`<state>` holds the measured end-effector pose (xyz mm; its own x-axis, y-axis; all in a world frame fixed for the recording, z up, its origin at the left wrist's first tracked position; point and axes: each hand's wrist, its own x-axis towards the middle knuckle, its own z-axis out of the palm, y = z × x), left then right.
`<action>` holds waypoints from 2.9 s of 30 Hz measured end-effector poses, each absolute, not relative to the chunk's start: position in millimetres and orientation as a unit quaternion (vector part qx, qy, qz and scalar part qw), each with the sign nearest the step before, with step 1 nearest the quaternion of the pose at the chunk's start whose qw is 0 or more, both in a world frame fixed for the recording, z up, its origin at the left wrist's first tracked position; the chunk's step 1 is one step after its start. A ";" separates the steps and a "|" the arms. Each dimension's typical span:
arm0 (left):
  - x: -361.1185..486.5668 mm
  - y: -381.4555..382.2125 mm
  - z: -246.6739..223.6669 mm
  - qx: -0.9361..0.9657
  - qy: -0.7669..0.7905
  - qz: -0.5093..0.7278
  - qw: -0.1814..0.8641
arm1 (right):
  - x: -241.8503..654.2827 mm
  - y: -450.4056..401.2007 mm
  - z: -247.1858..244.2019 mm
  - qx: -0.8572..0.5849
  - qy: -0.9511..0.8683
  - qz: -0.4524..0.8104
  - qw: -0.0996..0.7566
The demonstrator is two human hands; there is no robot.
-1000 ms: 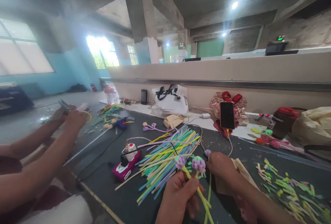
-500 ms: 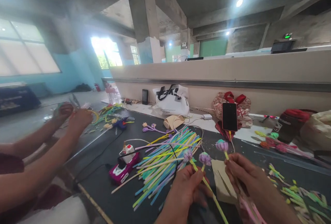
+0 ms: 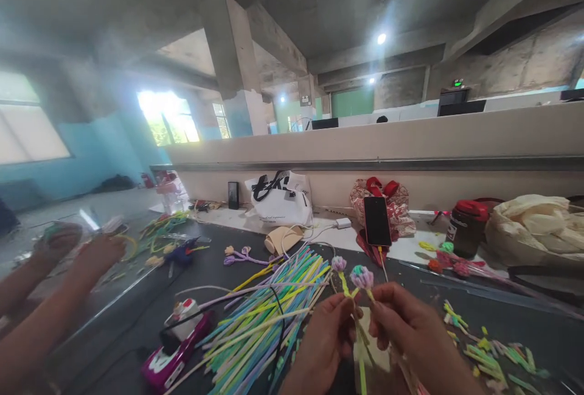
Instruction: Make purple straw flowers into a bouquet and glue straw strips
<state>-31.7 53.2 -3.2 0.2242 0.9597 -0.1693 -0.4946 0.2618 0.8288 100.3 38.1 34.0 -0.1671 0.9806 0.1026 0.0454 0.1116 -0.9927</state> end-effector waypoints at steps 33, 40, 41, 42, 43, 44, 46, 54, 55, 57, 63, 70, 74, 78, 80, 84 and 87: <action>-21.8 37.5 -13.7 0.245 0.375 0.551 0.704 | 96.3 33.8 16.0 -0.516 -0.650 0.372 0.416; -16.6 40.2 -23.4 0.176 0.386 0.568 0.705 | 81.4 32.5 0.4 -0.531 -0.671 0.269 0.442; -16.3 40.9 -23.9 0.169 0.381 0.569 0.709 | 80.7 33.0 -1.6 -0.535 -0.669 0.268 0.441; -16.3 41.4 -23.7 0.163 0.375 0.569 0.714 | 80.7 33.6 -3.1 -0.537 -0.669 0.264 0.441; -16.6 41.6 -22.7 0.160 0.369 0.569 0.717 | 81.2 34.3 -4.0 -0.535 -0.674 0.258 0.439; -17.2 41.5 -20.9 0.159 0.365 0.569 0.719 | 82.2 34.9 -4.1 -0.528 -0.683 0.252 0.437; -19.2 40.6 -15.9 0.157 0.367 0.574 0.715 | 85.1 35.8 -2.7 -0.497 -0.714 0.246 0.427; -24.5 41.1 -4.8 0.153 0.370 0.548 0.734 | 87.2 35.9 -4.7 -0.473 -0.706 0.331 0.411; -23.5 41.2 -4.8 0.148 0.365 0.546 0.739 | 86.5 35.8 -6.3 -0.488 -0.691 0.335 0.415; -20.7 40.7 -4.8 0.137 0.356 0.558 0.737 | 85.7 35.9 -8.0 -0.506 -0.675 0.330 0.423; -14.6 38.5 -7.7 0.138 0.338 0.567 0.738 | 88.2 39.2 -6.5 -0.515 -0.680 0.279 0.441; -18.5 37.5 -12.7 0.141 0.316 0.554 0.757 | 91.1 41.5 -11.8 -0.486 -0.704 0.270 0.443; -21.2 38.8 -14.1 0.131 0.302 0.573 0.750 | 92.0 40.0 -8.5 -0.445 -0.748 0.262 0.418; -21.3 37.4 -12.6 0.131 0.321 0.567 0.747 | 91.6 39.6 -6.6 -0.468 -0.727 0.271 0.423; -20.4 36.5 -11.6 0.135 0.322 0.557 0.753 | 91.2 39.9 -6.3 -0.495 -0.704 0.280 0.426; -18.4 37.2 -12.5 0.153 0.320 0.558 0.750 | 89.9 41.1 -6.1 -0.525 -0.669 0.315 0.421; -19.2 38.9 -13.6 0.164 0.327 0.569 0.736 | 88.3 42.6 -6.9 -0.537 -0.645 0.347 0.419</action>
<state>-19.2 38.9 -13.6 0.1384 0.9455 -0.2947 -0.7303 0.2984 0.6145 88.3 42.6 -6.9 -0.0713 0.9831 0.1684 0.4016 0.1828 -0.8974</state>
